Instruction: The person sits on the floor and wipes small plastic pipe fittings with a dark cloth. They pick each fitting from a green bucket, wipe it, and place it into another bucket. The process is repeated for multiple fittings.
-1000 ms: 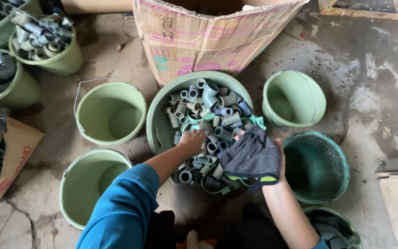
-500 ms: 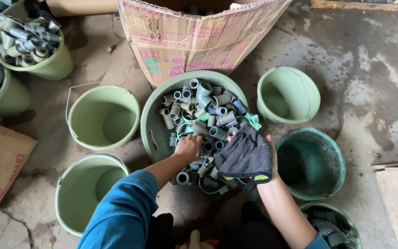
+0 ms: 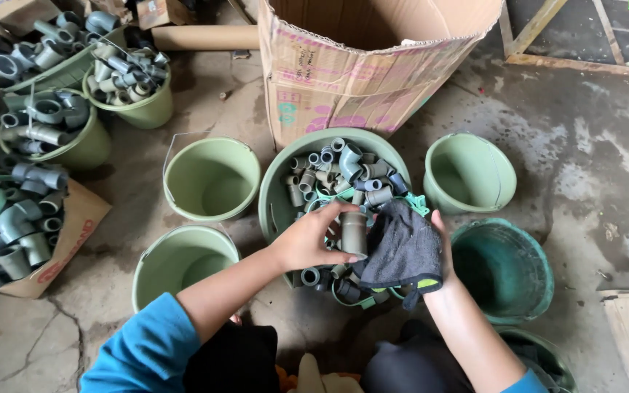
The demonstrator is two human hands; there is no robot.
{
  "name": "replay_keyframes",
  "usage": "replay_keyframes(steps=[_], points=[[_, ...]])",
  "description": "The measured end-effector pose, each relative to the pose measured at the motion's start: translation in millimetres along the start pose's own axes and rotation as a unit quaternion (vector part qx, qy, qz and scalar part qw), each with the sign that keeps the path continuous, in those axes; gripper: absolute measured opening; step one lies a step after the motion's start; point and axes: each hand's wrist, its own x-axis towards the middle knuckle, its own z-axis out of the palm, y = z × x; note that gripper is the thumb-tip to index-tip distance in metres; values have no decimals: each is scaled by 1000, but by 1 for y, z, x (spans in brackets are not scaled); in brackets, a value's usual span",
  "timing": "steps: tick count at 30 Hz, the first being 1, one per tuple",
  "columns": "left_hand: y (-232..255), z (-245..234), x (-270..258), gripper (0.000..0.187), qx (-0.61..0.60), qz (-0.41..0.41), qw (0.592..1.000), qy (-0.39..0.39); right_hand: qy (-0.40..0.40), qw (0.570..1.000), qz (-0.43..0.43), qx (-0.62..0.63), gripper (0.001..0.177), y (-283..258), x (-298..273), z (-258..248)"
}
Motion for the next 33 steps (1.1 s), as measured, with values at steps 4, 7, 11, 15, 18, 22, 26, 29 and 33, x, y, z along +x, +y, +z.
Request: replay_keyframes(steps=[4, 7, 11, 15, 18, 22, 26, 29, 33], points=[[44, -2, -27, 86, -14, 31, 997, 68, -2, 1000, 1, -1, 71, 6, -17, 6], [65, 5, -42, 87, 11, 130, 986, 103, 0, 1000, -3, 2, 71, 16, -29, 9], [81, 22, -56, 92, 70, 209, 972, 81, 7, 1000, -11, 12, 71, 34, -44, 11], [83, 31, -64, 77, 105, 211, 970, 62, 20, 999, -17, 28, 70, 46, -51, 17], [85, 39, -59, 75, 75, 207, 972, 87, 25, 999, -23, 30, 70, 46, -53, 20], [81, 43, -48, 83, 44, 191, 970, 142, 36, 998, -28, 31, 70, 42, -53, 14], [89, 39, -48, 71, -11, 170, 966, 197, -129, 977, -84, -145, 53, 45, -49, -5], [77, 44, -50, 75, 4, 155, 967, 200, -231, 904, -206, -294, 50, 59, -36, -22], [62, 39, -45, 92, 48, 190, 977, 89, -122, 902, -317, -266, 46, 58, -13, -28]])
